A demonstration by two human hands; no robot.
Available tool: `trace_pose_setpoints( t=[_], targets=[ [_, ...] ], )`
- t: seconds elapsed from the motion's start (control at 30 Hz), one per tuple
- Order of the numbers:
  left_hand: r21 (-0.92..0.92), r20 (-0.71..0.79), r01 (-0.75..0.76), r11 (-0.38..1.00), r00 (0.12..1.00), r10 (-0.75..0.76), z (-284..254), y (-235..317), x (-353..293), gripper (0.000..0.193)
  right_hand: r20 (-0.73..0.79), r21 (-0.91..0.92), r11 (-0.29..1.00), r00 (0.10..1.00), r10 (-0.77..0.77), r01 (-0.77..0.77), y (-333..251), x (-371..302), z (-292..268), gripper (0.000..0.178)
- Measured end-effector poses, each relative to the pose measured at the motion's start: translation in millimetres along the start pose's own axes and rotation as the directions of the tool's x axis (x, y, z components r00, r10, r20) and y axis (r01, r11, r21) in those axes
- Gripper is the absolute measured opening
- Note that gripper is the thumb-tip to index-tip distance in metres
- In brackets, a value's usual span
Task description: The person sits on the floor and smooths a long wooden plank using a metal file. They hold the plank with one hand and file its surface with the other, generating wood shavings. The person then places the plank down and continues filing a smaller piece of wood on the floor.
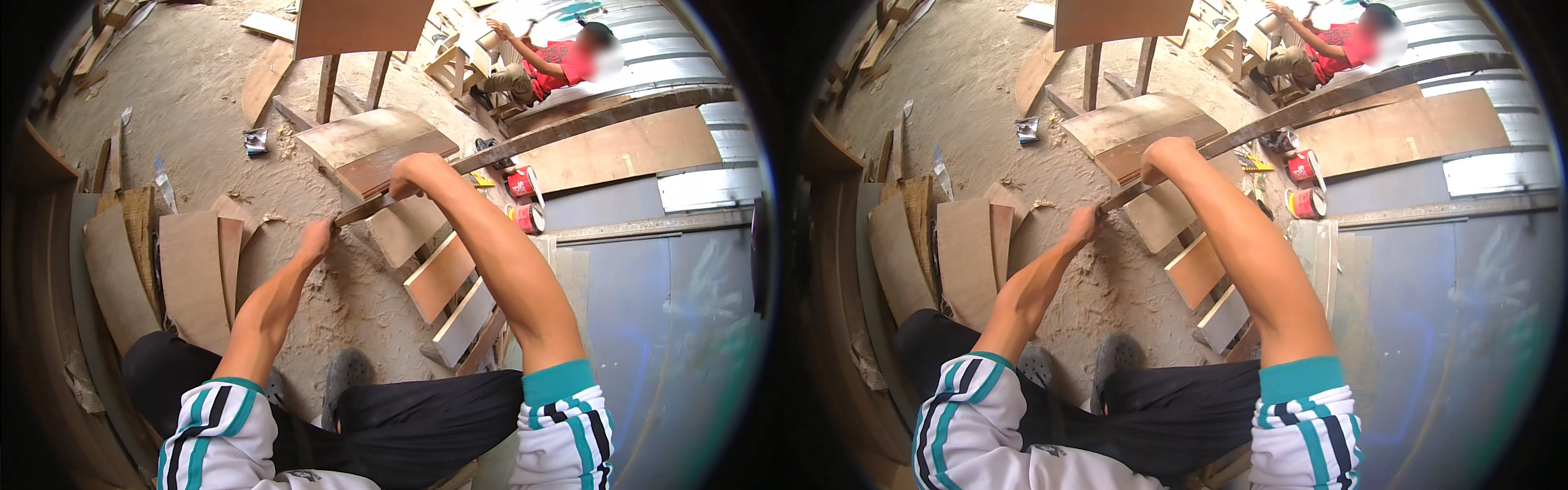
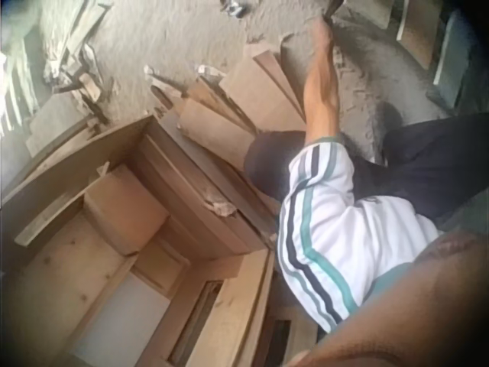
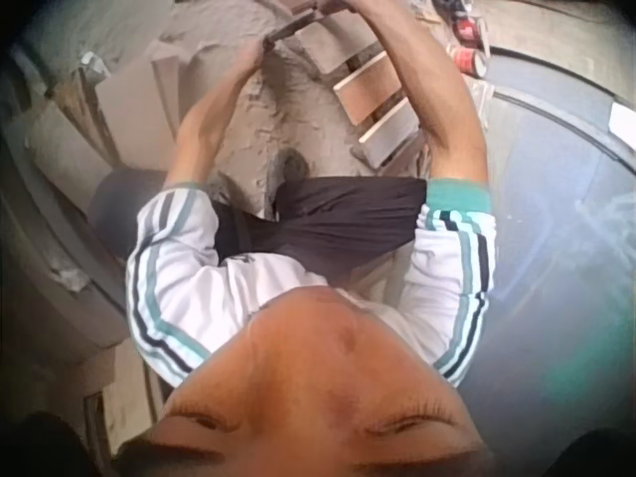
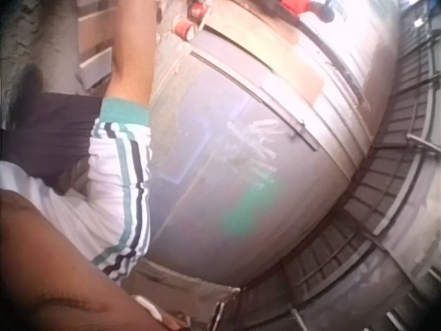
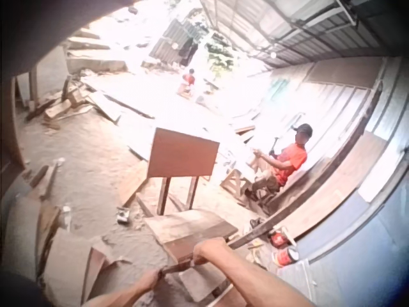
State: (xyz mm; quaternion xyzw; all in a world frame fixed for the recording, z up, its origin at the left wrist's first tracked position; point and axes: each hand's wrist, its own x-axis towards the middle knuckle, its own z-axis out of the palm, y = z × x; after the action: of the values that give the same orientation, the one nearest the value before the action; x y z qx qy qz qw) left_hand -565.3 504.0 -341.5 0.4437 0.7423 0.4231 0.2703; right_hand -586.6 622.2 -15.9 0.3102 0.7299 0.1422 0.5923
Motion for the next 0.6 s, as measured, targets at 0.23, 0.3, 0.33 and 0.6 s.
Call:
trace_pose_setpoints(
  t=[0.23, 0.3, 0.33, 0.6],
  targets=[
    [0.023, 0.053, 0.012, 1.0, 0.999, -0.013, -8, -1, 1, 0.023, 0.256, 0.248, 0.966, 0.957, -0.138, 0.073, 4, 30, -8, 0.059],
    [0.025, 0.074, 0.033, 0.999, 0.997, -0.035, -7, -2, 3, 0.022, 0.353, 0.282, 0.957, 0.921, -0.167, 0.066, 9, 38, -12, 0.062],
    [0.022, 0.077, 0.035, 0.999, 0.996, -0.037, -6, -2, 3, 0.022, 0.369, 0.315, 0.948, 0.913, -0.171, 0.051, 12, 39, -11, 0.063],
    [0.061, 0.153, 0.045, 0.997, 0.987, -0.054, 0, -14, 15, 0.024, 0.484, 0.456, 0.887, 0.858, -0.173, -0.078, 17, 49, -10, 0.058]
  ],
)
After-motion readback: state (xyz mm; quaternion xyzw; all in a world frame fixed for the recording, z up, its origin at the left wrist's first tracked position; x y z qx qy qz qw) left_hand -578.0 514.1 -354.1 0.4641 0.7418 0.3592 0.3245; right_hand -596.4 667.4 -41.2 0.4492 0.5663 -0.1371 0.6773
